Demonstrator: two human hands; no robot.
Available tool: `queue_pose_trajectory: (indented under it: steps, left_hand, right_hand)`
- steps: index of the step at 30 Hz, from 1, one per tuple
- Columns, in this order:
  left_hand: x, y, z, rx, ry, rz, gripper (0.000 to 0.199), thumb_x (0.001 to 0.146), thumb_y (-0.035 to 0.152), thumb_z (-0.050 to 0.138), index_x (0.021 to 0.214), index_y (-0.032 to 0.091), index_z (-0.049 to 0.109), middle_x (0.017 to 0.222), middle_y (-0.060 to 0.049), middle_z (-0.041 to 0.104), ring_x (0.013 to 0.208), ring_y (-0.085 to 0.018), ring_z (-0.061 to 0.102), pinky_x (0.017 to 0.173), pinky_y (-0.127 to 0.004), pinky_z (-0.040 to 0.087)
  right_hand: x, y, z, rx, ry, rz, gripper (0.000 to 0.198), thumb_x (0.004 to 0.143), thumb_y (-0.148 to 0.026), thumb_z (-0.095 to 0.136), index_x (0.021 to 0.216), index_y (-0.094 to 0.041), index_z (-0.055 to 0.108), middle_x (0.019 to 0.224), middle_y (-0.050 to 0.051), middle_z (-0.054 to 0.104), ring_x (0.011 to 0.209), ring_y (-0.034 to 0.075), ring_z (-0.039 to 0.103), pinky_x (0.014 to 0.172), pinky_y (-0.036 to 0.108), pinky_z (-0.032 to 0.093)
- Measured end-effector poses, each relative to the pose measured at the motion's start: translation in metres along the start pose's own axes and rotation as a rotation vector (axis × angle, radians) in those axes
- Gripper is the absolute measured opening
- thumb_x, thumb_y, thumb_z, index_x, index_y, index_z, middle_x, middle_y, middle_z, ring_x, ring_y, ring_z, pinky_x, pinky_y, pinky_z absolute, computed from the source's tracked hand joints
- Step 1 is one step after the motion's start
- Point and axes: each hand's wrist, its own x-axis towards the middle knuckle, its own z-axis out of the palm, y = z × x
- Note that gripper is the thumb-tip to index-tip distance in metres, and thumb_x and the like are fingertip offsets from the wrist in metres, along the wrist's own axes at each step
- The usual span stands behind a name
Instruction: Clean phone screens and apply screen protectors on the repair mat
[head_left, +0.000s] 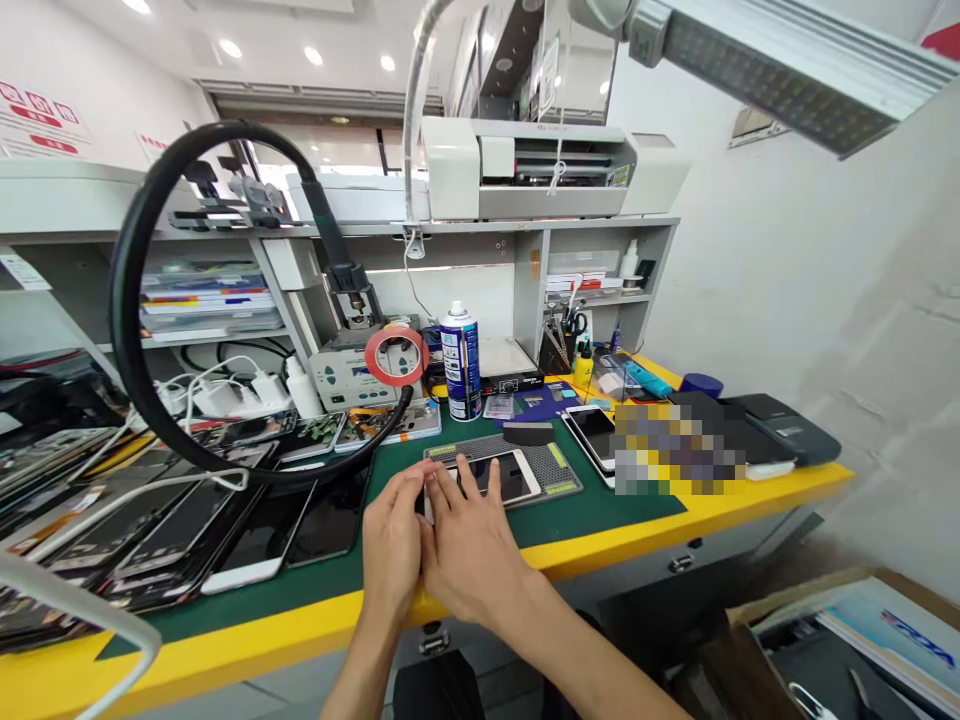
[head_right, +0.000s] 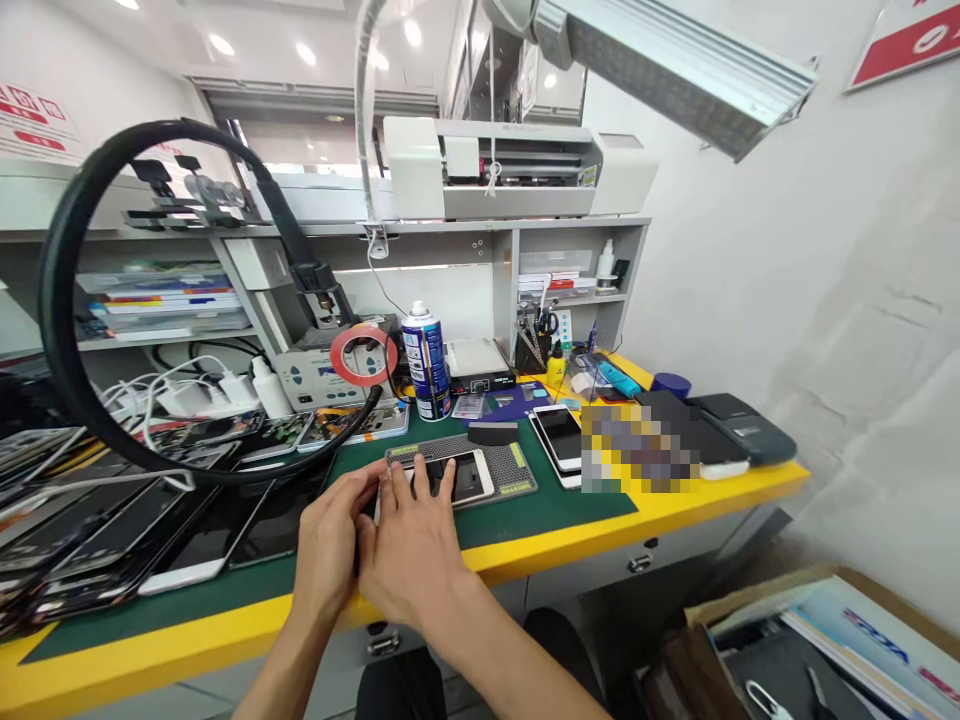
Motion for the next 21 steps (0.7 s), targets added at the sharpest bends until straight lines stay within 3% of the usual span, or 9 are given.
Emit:
queue_pose_trajectory:
  steps: [12, 21]
  left_hand:
    - [-0.001, 0.0, -0.002, 0.082, 0.027, 0.009, 0.032, 0.085, 0.04, 0.057, 0.1, 0.02, 0.077, 0.122, -0.006, 0.073, 0.125, -0.028, 0.058, 0.107, -0.04, 0.043]
    - [0.006, -0.009, -0.007, 0.109, 0.005, 0.028, 0.035, 0.085, 0.042, 0.058, 0.103, 0.019, 0.077, 0.119, -0.008, 0.074, 0.119, -0.029, 0.062, 0.107, -0.041, 0.044]
  right_hand:
    - [-0.026, -0.011, -0.005, 0.106, -0.023, -0.011, 0.061, 0.105, -0.043, 0.021, 0.156, -0.012, 0.029, 0.163, 0.011, 0.024, 0.153, 0.035, 0.006, 0.119, 0.068, -0.006]
    - [-0.039, 0.0, -0.012, 0.12, 0.004, -0.049, 0.058, 0.106, -0.043, 0.022, 0.156, -0.015, 0.03, 0.163, 0.007, 0.026, 0.153, 0.034, 0.006, 0.119, 0.068, -0.007]
